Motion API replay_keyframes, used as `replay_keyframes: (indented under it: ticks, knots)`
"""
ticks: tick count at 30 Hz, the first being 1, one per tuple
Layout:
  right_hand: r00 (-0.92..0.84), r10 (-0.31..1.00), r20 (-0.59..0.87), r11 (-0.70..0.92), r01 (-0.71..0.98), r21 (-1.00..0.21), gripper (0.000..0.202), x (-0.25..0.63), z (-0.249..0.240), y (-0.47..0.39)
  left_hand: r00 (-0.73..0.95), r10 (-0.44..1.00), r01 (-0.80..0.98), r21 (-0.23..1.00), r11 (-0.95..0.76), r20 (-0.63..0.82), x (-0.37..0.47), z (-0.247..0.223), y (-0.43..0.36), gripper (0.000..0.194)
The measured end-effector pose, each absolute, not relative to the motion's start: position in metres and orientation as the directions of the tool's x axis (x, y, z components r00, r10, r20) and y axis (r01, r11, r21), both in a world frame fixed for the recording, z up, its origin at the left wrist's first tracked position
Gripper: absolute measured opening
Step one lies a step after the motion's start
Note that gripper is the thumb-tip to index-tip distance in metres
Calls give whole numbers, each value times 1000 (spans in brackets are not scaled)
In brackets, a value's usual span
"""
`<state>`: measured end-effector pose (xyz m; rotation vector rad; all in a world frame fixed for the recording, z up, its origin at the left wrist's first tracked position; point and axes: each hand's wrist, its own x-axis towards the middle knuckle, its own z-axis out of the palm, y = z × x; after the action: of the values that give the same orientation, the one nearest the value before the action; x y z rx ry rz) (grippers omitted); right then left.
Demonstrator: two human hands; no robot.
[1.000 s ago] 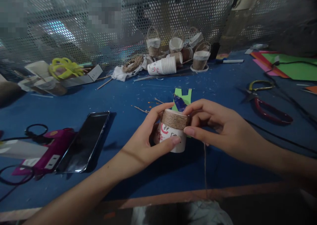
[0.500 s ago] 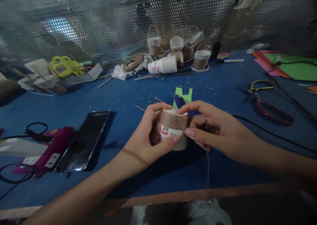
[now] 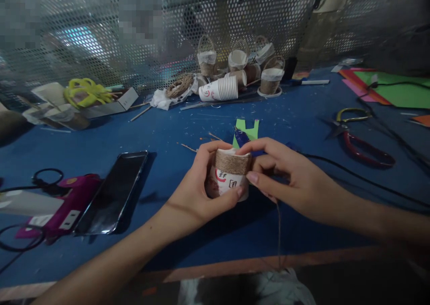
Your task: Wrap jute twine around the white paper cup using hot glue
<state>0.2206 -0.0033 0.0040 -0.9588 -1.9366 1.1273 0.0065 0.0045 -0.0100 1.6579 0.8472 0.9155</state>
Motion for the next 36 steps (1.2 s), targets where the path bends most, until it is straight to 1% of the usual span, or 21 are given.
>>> replay_keyframes:
  ticks: [3, 6, 9, 10, 12, 16, 17, 19, 21, 23, 25, 27, 29, 33, 36]
  knots:
    - [-511, 779, 364, 562, 311, -766, 32, 222, -1, -5, 448, 871, 192, 929, -316, 203, 8, -10, 3, 55]
    - [-620, 625, 475, 748, 299, -593, 32, 223, -3, -7, 424, 877, 209, 918, -336, 225, 9, -9, 4, 56]
    - [-765, 409, 498, 880, 186, -437, 27, 224, 0, -7, 364, 906, 166, 943, -290, 215, 10, -7, 6, 61]
    - [-791, 374, 484, 894, 169, -415, 27, 224, 2, -8, 341, 920, 151, 954, -258, 194, 10, -5, 7, 61]
    - [-808, 358, 468, 896, 156, -415, 26, 224, 5, -8, 303, 942, 110, 977, -185, 144, 9, -3, 9, 62]
    - [-747, 394, 535, 837, 52, -545, 24, 227, 8, -6, 276, 955, -63, 994, -94, 107, 5, -3, 11, 64]
    - [-710, 433, 555, 811, 38, -583, 23, 230, 7, -5, 277, 955, -117, 991, -70, 101, 4, -3, 11, 64]
    - [-598, 556, 578, 750, 60, -659, 17, 236, 5, -2, 282, 959, -174, 985, 17, 34, 2, -3, 10, 69]
    - [-458, 685, 567, 678, 115, -726, 18, 243, 3, 1, 301, 952, -215, 968, 130, -61, 2, 1, 8, 74]
    - [-358, 769, 530, 618, 204, -760, 22, 249, 3, 3, 322, 939, -267, 941, 209, -117, 3, 5, 6, 72]
    - [-307, 810, 499, 584, 343, -736, 26, 253, 4, 7, 350, 927, -312, 917, 251, -135, 4, 10, 6, 65]
    - [-305, 823, 479, 567, 490, -662, 29, 255, 8, 11, 395, 909, -332, 901, 279, -136, 4, 11, 7, 59]
    - [-328, 845, 423, 532, 604, -594, 29, 255, 11, 18, 451, 883, -341, 889, 304, -129, 3, 11, 9, 58]
    - [-350, 911, 220, 413, 766, -493, 26, 256, 11, 33, 532, 836, -327, 879, 348, -133, 0, 6, 12, 63]
    - [-358, 917, 179, 400, 805, -438, 28, 258, 8, 40, 564, 811, -290, 882, 372, -156, -2, 3, 12, 66]
